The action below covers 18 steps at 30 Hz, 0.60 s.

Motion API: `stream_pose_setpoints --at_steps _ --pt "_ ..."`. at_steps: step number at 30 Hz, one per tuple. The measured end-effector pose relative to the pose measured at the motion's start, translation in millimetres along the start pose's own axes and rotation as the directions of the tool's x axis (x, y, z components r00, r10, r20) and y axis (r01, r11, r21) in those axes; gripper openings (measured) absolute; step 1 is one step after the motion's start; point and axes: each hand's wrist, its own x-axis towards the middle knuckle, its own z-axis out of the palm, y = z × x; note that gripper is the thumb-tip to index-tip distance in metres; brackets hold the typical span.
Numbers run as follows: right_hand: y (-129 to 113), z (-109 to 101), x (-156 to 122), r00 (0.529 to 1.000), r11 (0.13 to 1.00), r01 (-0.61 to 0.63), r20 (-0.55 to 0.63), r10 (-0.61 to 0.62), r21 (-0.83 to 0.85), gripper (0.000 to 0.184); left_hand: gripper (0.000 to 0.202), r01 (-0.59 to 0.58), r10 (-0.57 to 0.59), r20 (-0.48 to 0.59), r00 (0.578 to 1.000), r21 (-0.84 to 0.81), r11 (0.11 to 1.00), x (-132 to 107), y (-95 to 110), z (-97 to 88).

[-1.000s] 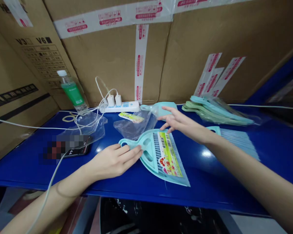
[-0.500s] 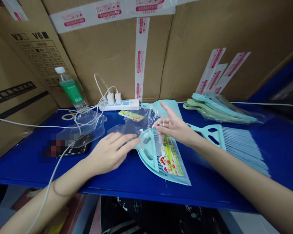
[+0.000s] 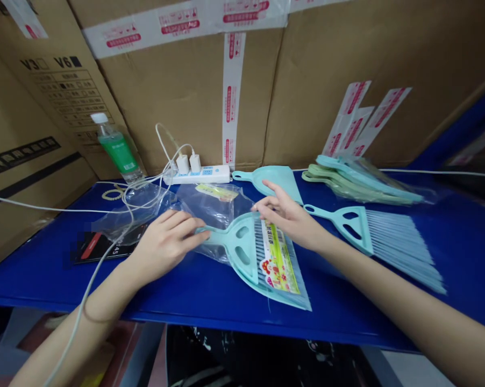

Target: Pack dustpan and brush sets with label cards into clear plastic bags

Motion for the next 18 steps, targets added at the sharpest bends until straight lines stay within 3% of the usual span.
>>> stream_pose_setpoints --at_steps 4,7,9,14,18 --pt "-4.4 9.0 -6.7 0.992 0.96 0.12 0.008 -0.122 -0.253 0.056 0.038 0.09 -0.088 0.114 0.989 -0.005 0.996 -4.3 -12.0 -6.5" --pt "-10.8 15.2 -12.8 0.987 0.905 0.163 0.065 -0.149 -0.394 0.049 0.041 0.152 -0.144 0.184 0.972 -0.025 0.988 -8.6 -21.5 -12.2" --pt "-15.8 19.1 -15.6 0.984 0.865 0.175 0.122 -0.133 -0.47 0.054 0.043 0.197 -0.186 0.214 0.959 -0.032 0.98 -12.0 -28.4 -16.6" --pt "-24.0 32.5 -16.2 0.949 0.807 0.241 0.306 -0.079 -0.539 0.082 0.036 0.263 -0.255 0.178 0.95 -0.022 0.964 -19.7 -41.1 -27.7" --pt "-26.8 38.9 -17.1 0.933 0.789 0.282 0.349 -0.091 -0.546 0.071 0.041 0.281 -0.279 0.096 0.955 -0.007 0.96 -22.8 -42.6 -31.2"
